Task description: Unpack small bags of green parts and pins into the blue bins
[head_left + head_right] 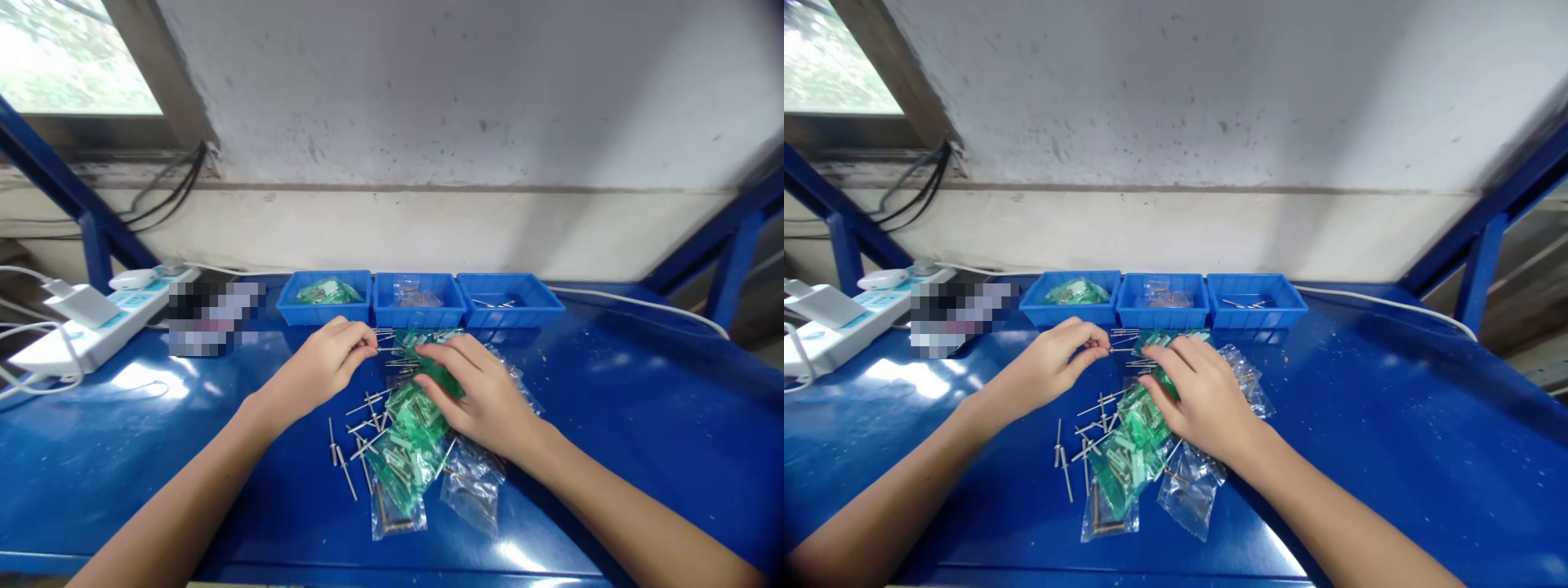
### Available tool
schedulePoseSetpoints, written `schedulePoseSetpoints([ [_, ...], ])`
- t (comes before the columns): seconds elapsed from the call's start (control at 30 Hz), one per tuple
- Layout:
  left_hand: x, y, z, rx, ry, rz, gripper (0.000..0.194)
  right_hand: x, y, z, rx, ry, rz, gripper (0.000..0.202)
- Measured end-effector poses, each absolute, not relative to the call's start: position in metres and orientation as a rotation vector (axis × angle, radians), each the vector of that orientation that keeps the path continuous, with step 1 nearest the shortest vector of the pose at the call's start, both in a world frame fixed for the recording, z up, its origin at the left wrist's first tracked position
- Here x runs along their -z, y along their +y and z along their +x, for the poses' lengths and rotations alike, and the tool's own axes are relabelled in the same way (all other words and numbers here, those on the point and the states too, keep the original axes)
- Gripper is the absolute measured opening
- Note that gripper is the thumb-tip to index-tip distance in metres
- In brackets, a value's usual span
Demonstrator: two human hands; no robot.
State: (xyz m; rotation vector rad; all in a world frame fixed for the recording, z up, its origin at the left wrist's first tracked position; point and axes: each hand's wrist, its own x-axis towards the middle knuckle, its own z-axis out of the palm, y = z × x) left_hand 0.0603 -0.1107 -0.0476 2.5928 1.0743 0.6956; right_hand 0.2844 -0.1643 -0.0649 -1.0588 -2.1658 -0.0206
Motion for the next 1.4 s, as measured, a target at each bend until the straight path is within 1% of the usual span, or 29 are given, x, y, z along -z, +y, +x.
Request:
schedulePoseSetpoints([
  [0.17,0.046,-0.126,0.075,-0.730,0.918,2.512,0.012,0.062,-0.164,0.286,0.076,-2.159,-1.019,0.015],
  [0.3,0.046,-0.131,0.080,-0.728,0.922,2.462,0.011,0.060,-0.164,0.286,0.046,-2.162,-0.996,0.011],
  [0.37,0.046,-0.131,0.080,-0.741,0.927,2.464,0.009,0.060,-0.164,0.287,0.031,-2.157,-0.991,0.011],
  [0.47,0.046,-0.130,0.079,-0.802,0.921,2.526,0.010,0.060,-0.164,0.288,0.007,-2.135,-0.993,0.012],
  [0.6,0.046,-0.130,0.080,-0.879,0.901,2.628,0.006,0.061,-0.165,0.288,-0.032,-2.116,-0.998,0.012],
  [0.73,0.044,-0.132,0.080,-0.870,0.914,2.633,0.010,0.061,-0.166,0.288,-0.026,-2.113,-1.008,0.016],
  [0.87,0.045,-0.132,0.079,-0.819,0.874,2.634,0.016,0.059,-0.166,0.289,-0.026,-2.138,-0.974,0.010],
  [0.97,0.048,-0.132,0.080,-0.853,0.874,2.598,0.012,0.058,-0.166,0.289,-0.018,-2.122,-0.986,0.011],
  [1.07,0.051,-0.133,0.081,-0.936,0.904,2.564,0.014,0.058,-0.167,0.290,-0.010,-2.108,-0.997,0.011],
  [1.17,0.050,-0.134,0.083,-0.981,0.908,2.589,0.011,0.058,-0.168,0.290,-0.025,-2.117,-0.991,0.010],
  [1.3,0.047,-0.136,0.084,-1.006,0.934,2.570,0.014,0.058,-0.169,0.289,-0.032,-2.109,-0.985,0.017],
  [1.4,0.046,-0.137,0.084,-0.965,0.929,2.551,0.020,0.059,-0.170,0.289,-0.039,-2.109,-0.955,0.010],
])
